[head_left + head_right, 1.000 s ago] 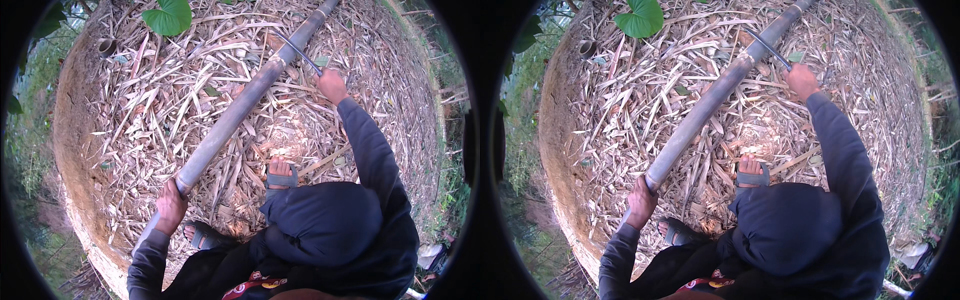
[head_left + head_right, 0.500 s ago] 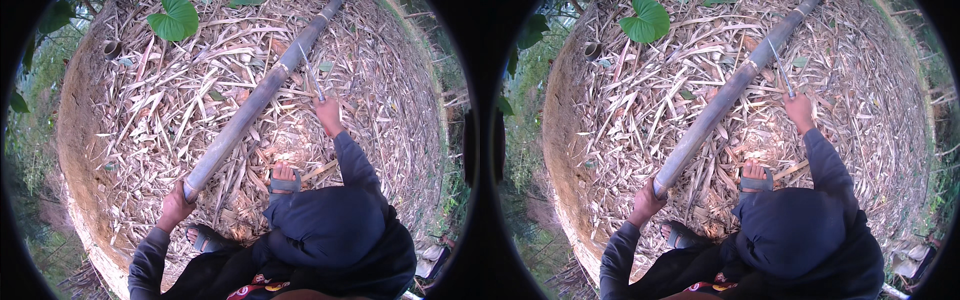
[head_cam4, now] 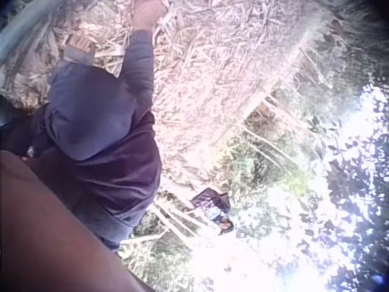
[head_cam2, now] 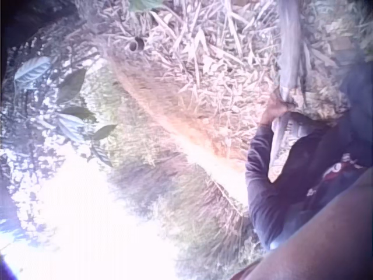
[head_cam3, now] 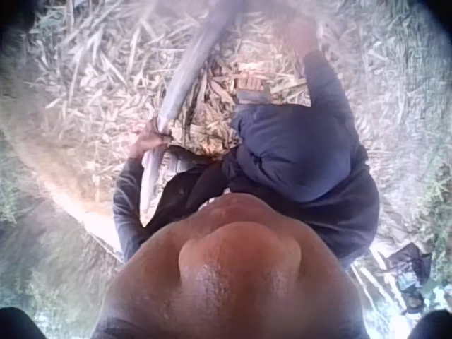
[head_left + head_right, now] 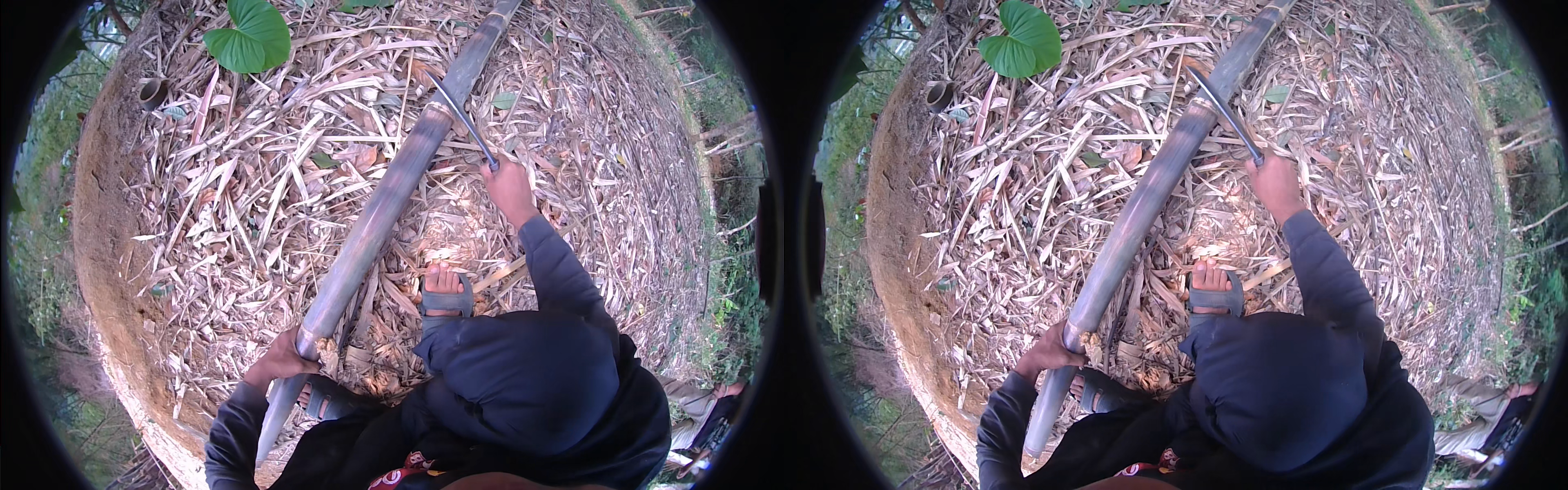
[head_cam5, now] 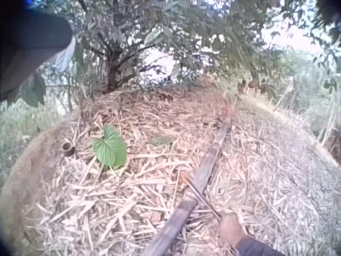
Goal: The person uses a machete to cut a long bamboo pole into smaller pieces. They hold the bamboo with one hand and strike it with the machete in the other, repeating the process to sever the pole.
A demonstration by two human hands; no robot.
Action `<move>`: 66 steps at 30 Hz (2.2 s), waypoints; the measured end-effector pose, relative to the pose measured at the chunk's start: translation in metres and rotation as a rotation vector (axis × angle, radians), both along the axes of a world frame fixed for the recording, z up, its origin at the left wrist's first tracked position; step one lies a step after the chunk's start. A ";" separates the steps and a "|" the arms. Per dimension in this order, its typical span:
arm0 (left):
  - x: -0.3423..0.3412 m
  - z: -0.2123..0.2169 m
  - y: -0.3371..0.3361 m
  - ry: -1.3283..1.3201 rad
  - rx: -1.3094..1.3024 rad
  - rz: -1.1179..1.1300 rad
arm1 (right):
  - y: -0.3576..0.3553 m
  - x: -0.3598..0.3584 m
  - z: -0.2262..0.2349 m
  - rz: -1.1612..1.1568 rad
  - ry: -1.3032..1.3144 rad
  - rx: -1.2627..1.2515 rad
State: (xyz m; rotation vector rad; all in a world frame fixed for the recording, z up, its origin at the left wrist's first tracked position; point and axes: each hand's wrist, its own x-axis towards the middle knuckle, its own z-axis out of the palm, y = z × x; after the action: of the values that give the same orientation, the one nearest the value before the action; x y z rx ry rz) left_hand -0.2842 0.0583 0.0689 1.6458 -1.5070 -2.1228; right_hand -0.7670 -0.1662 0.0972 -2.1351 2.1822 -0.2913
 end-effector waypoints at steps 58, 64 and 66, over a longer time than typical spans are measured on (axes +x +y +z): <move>-0.031 -0.025 0.029 0.005 -0.069 0.070 | -0.053 -0.055 0.032 0.080 0.366 -0.005; -0.037 -0.013 0.036 -0.275 -0.114 -0.031 | -0.026 -0.030 0.051 0.131 0.355 0.242; -0.047 -0.013 0.033 -0.287 -0.128 -0.055 | -0.032 -0.070 0.031 -0.167 0.231 0.178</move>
State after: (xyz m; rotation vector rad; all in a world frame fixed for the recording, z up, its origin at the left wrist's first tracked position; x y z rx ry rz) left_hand -0.3311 0.0911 0.0556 1.9486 -1.7417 -1.8305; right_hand -0.8367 -0.1986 0.1286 -1.9815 2.4104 0.1444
